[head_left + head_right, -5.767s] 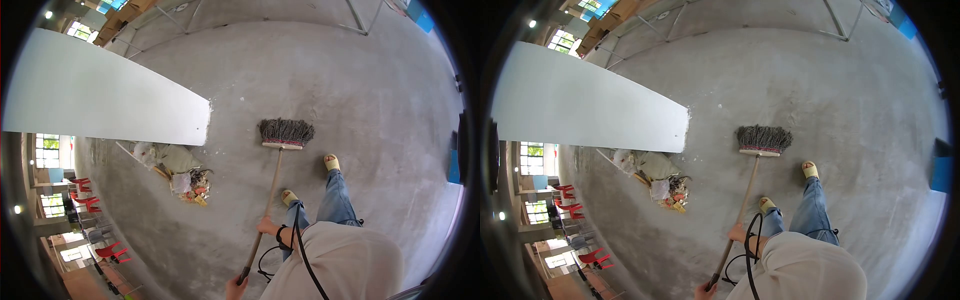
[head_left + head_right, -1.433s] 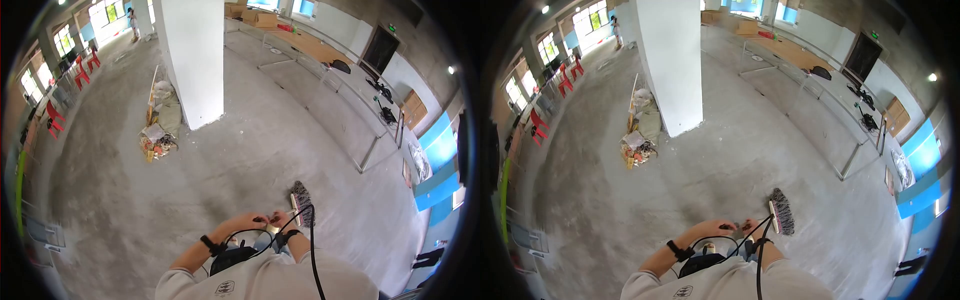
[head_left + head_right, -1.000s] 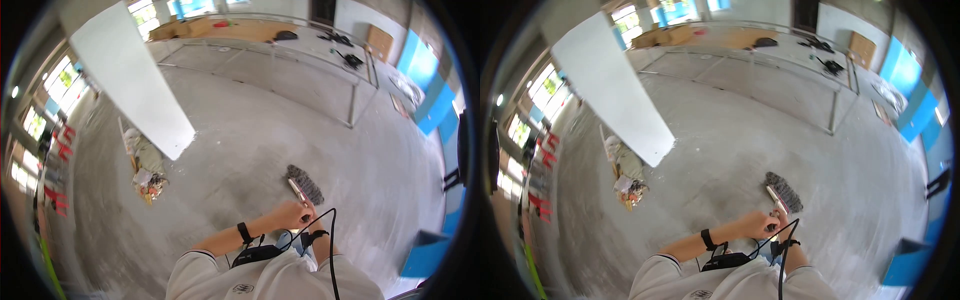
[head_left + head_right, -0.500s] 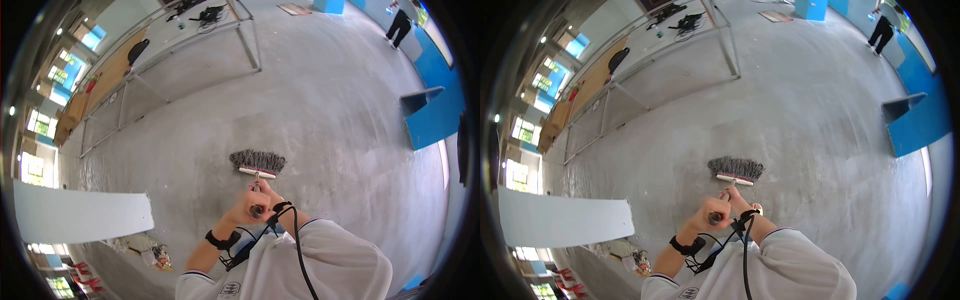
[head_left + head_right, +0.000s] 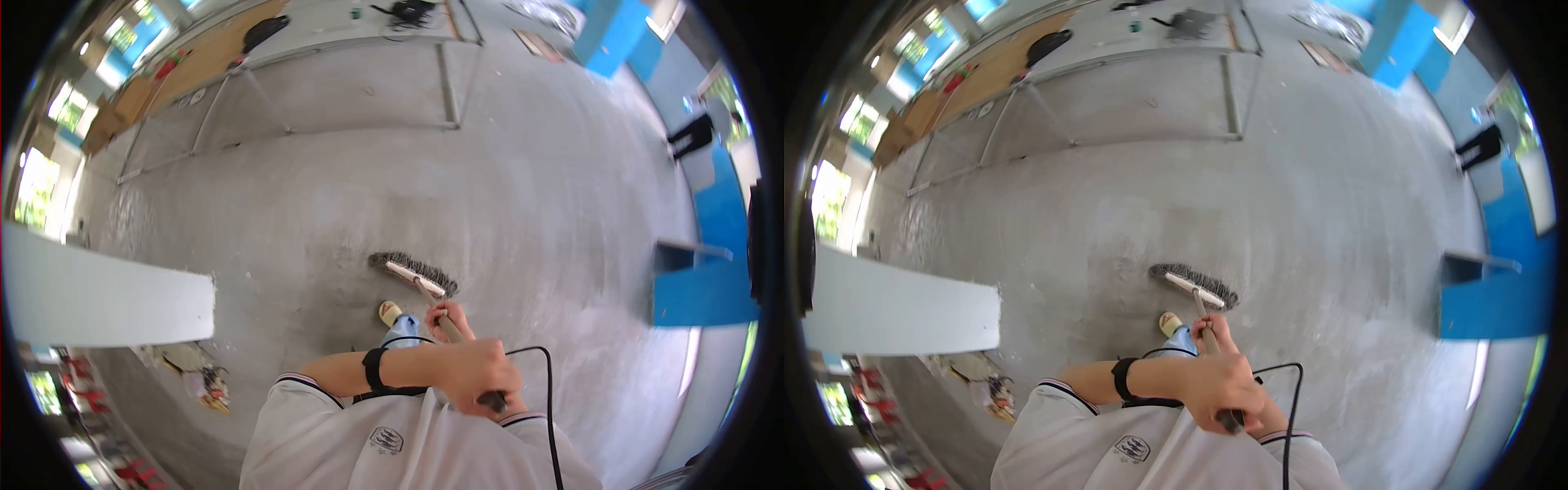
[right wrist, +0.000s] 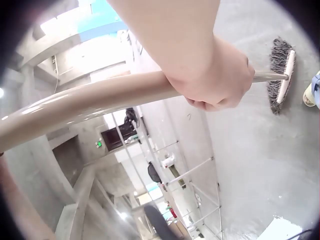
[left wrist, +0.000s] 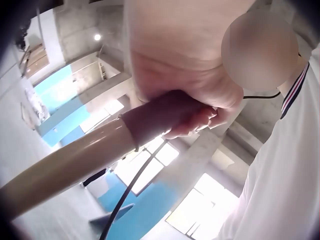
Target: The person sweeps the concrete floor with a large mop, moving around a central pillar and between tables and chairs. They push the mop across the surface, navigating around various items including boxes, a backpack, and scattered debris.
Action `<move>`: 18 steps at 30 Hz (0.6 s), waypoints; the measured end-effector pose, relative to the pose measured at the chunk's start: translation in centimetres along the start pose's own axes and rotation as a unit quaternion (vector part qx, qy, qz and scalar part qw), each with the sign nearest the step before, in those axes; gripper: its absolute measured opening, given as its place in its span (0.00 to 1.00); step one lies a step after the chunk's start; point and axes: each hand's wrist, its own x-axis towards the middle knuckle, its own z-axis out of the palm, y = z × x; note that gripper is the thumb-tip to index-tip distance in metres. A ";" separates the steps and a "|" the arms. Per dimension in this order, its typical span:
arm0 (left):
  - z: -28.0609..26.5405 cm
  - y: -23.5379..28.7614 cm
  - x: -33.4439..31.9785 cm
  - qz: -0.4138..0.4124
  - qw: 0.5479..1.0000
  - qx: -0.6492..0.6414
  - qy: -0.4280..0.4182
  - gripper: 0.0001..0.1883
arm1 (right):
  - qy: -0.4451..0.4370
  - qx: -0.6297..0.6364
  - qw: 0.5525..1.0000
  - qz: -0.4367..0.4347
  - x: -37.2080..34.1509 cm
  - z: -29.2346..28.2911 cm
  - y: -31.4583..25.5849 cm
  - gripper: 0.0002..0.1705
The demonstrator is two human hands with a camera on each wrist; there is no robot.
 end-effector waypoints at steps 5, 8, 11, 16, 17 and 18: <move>-5.8 3.3 -3.0 0.012 0.996 0.029 0.078 0.09 | 0.130 -0.220 0.967 -0.010 1.7 8.2 5.5 0.05; -11.1 5.3 -5.2 0.001 0.982 0.073 0.175 0.08 | 0.199 -0.388 0.900 -0.004 3.9 14.2 9.8 0.06; -15.7 7.2 -7.9 -0.041 0.952 0.163 0.258 0.07 | 0.162 -0.509 0.843 0.066 7.3 18.1 13.0 0.03; -18.6 12.2 -11.4 -0.086 0.895 0.267 0.348 0.15 | 0.177 -0.470 0.853 0.142 14.6 20.5 18.5 0.07; -18.7 13.0 -11.9 -0.074 0.875 0.304 0.370 0.14 | 0.163 -0.472 0.849 0.173 15.5 21.0 19.5 0.08; -19.2 13.7 -12.2 -0.074 0.864 0.320 0.381 0.14 | 0.166 -0.488 0.838 0.183 16.7 21.7 20.7 0.08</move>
